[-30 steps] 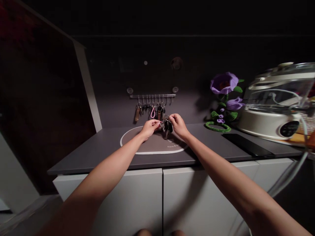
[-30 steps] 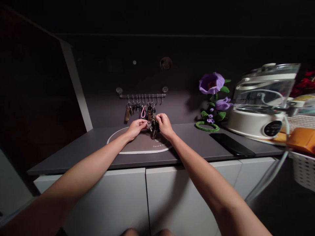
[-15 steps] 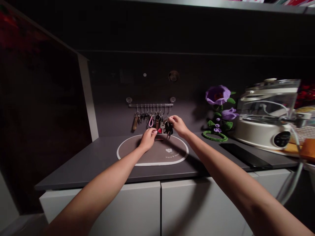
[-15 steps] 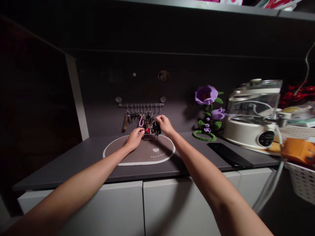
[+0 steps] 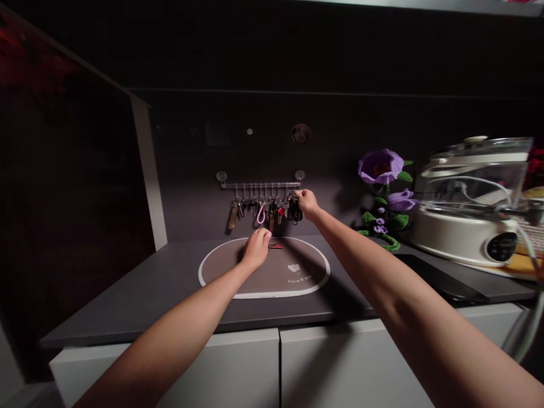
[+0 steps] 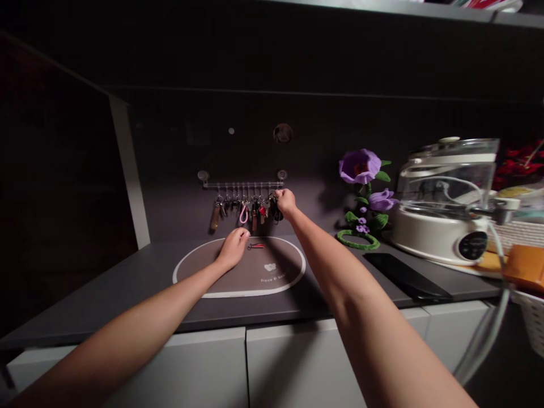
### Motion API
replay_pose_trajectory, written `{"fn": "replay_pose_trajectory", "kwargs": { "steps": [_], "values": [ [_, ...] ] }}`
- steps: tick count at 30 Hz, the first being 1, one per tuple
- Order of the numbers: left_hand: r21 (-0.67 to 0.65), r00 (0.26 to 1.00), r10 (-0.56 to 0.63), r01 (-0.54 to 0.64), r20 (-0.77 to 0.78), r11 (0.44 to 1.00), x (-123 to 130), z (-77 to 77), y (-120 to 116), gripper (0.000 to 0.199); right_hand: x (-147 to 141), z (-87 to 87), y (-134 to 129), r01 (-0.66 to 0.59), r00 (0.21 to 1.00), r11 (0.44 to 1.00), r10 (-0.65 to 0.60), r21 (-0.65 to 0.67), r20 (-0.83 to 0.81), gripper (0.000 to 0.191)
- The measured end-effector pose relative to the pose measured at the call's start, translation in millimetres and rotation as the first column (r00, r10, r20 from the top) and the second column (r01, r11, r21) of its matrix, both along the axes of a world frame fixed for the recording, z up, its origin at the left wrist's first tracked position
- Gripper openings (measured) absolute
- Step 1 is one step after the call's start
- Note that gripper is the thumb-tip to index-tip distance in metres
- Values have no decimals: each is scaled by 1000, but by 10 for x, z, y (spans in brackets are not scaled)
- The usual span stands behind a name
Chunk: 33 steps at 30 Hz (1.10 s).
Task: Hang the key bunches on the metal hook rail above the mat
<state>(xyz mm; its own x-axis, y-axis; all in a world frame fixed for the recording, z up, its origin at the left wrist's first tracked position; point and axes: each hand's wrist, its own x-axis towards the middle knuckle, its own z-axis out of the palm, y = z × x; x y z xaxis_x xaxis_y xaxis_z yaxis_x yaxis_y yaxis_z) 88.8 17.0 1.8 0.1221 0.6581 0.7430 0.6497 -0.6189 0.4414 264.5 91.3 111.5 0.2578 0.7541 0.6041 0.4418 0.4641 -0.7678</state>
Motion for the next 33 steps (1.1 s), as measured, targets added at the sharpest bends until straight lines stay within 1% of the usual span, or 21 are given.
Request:
{"fn": "replay_pose_trajectory", "kwargs": {
  "steps": [3, 8, 16, 21, 27, 33],
  "values": [
    [-13, 1000, 13, -13, 18, 1000, -15, 3, 12, 19, -63, 15, 68, 62, 998, 998, -63, -20, -19, 21],
    [-16, 999, 13, -12, 40, 1000, -27, -3, 33, 19, -135, 1, 123, 120, 993, 991, -121, -50, -12, 26],
    [-17, 998, 15, -14, 60, 1000, -24, -9, 56, 18, -158, -25, 156, 197, 980, 979, -198, -45, -27, 24],
    [-30, 998, 21, -19, 62, 999, -26, 4, 36, 18, -192, -46, 174, 257, 966, 964, -259, -68, -21, 23],
    [-27, 998, 31, -29, 60, 999, -35, 1, 48, 19, -175, -149, 204, 240, 970, 967, -242, -83, -17, 23],
    [-36, 997, 20, -17, 71, 999, -45, -25, 87, 18, -144, -204, 213, 152, 984, 987, -156, -59, -86, 21]
  ]
}}
